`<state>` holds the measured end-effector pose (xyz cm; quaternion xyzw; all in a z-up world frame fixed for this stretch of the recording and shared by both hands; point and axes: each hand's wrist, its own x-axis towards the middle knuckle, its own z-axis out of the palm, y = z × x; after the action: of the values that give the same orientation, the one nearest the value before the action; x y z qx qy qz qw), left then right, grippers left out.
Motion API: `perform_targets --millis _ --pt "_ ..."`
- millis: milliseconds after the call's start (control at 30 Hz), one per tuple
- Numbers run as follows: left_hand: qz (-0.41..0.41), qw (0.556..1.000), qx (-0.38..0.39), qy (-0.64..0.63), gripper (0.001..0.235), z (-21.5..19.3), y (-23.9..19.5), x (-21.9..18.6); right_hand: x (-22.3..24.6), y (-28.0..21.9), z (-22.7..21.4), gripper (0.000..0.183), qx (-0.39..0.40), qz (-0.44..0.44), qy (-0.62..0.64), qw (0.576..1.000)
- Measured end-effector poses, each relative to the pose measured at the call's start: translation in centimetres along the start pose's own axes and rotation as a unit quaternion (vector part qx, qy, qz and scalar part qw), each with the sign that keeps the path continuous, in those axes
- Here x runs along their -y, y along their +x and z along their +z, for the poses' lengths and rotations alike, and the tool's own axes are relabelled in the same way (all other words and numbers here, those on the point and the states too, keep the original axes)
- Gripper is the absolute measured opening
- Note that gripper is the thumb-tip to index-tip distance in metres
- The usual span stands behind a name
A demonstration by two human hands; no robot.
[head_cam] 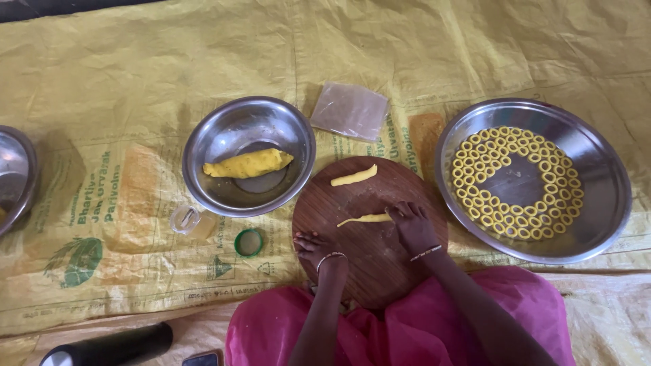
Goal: The person rolls yellow dough into thin ropes on a wooden board, cuts small segments, and joins the ends to form rings. The finished rings are placed into a large metal tray.
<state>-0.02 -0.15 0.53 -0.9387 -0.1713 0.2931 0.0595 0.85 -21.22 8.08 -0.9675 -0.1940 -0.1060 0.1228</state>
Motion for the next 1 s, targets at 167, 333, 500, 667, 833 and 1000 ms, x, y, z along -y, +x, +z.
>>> perform_targets --millis 167,333,500,667,833,1000 --pt "0.021 0.999 0.024 0.001 0.092 -0.3 -0.2 0.3 0.6 -1.0 1.3 0.056 -0.048 -0.089 -0.035 0.994" --pt "0.013 1.0 0.001 -0.015 0.088 -0.8 -0.6 0.4 4.7 -0.9 4.6 0.067 -0.012 -0.068 -0.007 0.998" --pt "0.024 1.0 0.017 0.002 0.09 -1.2 -1.1 0.4 4.0 2.7 6.9 0.063 -0.041 -0.05 -0.048 0.997" --pt "0.014 1.0 -0.009 0.003 0.089 -1.4 -1.3 0.5 3.8 2.4 6.4 0.062 -0.007 -0.057 -0.041 0.997" --pt "0.02 1.0 0.008 -0.005 0.091 -0.7 -0.6 0.5 5.1 -2.9 4.6 0.066 0.012 -0.058 -0.035 0.998" --pt "0.023 1.0 0.007 0.001 0.091 -0.4 -0.5 0.5 4.8 -1.3 5.6 0.069 0.025 -0.037 -0.091 0.995"
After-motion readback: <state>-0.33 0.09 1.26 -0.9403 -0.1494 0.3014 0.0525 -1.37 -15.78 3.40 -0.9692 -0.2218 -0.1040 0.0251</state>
